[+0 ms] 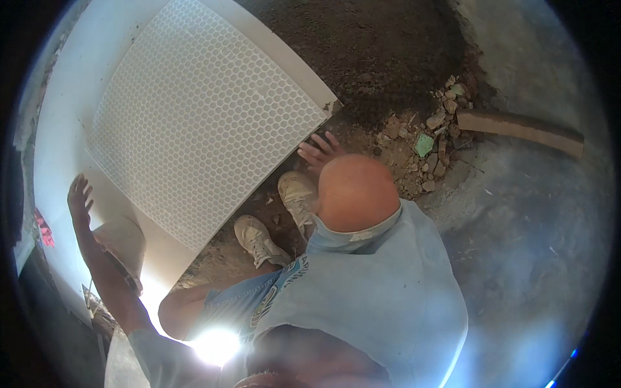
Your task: Applying mortar or adhesive to the back of a tile using a hand trowel.
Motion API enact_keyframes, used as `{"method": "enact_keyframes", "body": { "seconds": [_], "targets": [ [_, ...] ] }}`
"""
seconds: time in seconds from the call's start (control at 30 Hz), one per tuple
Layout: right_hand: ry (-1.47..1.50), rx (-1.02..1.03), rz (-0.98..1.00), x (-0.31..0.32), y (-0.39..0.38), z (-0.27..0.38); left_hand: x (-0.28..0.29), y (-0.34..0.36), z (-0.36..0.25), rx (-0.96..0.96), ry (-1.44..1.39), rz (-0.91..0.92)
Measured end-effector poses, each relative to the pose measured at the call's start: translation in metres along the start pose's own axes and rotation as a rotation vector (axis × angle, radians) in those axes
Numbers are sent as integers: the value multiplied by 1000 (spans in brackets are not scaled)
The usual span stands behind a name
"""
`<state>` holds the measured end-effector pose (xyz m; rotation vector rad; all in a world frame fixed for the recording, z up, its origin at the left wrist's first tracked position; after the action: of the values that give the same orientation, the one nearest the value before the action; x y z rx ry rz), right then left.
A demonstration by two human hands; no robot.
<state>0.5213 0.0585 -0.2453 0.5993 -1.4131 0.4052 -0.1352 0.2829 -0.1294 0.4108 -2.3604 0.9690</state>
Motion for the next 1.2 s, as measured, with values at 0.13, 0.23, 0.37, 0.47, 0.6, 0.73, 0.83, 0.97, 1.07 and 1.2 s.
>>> {"method": "enact_keyframes", "body": {
  "seconds": [0.13, 0.23, 0.37, 0.47, 0.6, 0.73, 0.83, 0.97, 1.07, 1.2],
  "targets": [
    [-35, -59, 93, 7, -5, -11, -46, -27, -13, -77, 266, 110],
    [-135, -95, 125, 15, 0, -38, -66, -56, -8, -75, 299, 231],
    [-381, -760, 392, 41, -20, -132, -59, -83, 12, -91, 336, 294],
    [-556, -700, 218, 62, -27, -151, -58, -127, 6, -126, 83, 332],
    [-322, -364, 164, 52, 18, -103, -81, -182, 2, -109, -167, 601],
    [-215, -124, 271, 27, 13, -114, -122, -217, 11, -47, -94, 831],
    [-416, -239, 333, 35, 46, -122, -82, -234, 79, 93, 39, 799],
    [-475, -198, 108, 76, 104, -117, -33, -253, 171, 226, -161, 549],
    [-349, -28, -69, 98, 166, -137, -44, -258, 210, 333, -428, 476],
    [-115, 173, -91, 139, 322, -66, 45, -281, 295, 140, -795, -128]
  ]
}}
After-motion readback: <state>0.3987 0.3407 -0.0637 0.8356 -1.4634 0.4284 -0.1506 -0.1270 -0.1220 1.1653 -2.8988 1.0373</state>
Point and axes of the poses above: each hand's wrist, its own y-axis towards the middle knuckle, its own x-axis out of the back of the hand, z = x × y, the point moved 7 cm from there along y, towards the middle knuckle, and after that the axes turned 6 degrees about -y, right-handed, at the moved point
